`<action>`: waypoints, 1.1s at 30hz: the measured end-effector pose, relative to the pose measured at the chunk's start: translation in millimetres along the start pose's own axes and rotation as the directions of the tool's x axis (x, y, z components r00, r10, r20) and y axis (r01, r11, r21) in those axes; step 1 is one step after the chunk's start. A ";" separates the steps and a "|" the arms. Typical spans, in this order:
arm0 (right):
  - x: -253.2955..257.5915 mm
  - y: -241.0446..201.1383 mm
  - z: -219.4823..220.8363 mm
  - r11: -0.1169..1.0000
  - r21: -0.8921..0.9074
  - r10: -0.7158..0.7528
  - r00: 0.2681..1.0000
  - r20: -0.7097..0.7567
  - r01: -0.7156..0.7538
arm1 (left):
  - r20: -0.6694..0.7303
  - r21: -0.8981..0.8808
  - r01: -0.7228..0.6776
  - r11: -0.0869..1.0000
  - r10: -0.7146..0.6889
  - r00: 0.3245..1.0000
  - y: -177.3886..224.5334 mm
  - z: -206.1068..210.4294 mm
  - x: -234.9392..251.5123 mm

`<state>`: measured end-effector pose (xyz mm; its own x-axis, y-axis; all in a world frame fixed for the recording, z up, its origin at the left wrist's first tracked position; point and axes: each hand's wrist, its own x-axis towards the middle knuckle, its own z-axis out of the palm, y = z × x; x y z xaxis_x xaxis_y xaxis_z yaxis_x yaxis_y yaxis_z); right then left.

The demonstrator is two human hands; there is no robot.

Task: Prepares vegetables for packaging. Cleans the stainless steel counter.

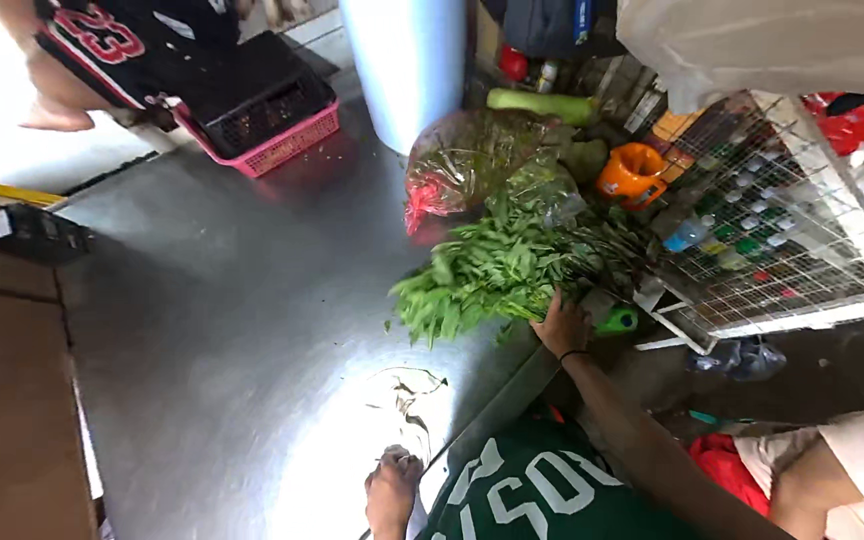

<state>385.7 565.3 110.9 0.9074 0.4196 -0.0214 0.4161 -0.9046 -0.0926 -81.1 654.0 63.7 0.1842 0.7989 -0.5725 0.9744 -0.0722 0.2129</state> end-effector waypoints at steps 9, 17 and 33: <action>124.0 50.1 -2.9 0.992 -0.038 0.127 0.987 0.099 -0.124 | -0.053 -0.094 0.016 0.995 -0.021 0.998 19.1 -24.0 -23.1; 15.5 8.5 -107.1 0.936 0.201 -0.340 0.890 0.303 0.289 | -0.043 -0.086 -0.023 0.996 0.020 0.999 40.9 -39.1 -50.3; -178.0 -281.7 -81.3 0.348 0.669 -0.835 0.541 -0.097 0.656 | -0.528 -0.549 -0.236 0.802 -0.114 0.841 -6.9 -104.2 -89.7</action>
<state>111.7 739.3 221.7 0.1493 0.9754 0.1624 0.7014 0.0113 -0.7126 -117.8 645.1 196.1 -0.0243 0.9958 -0.0879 0.6674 0.0816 0.7402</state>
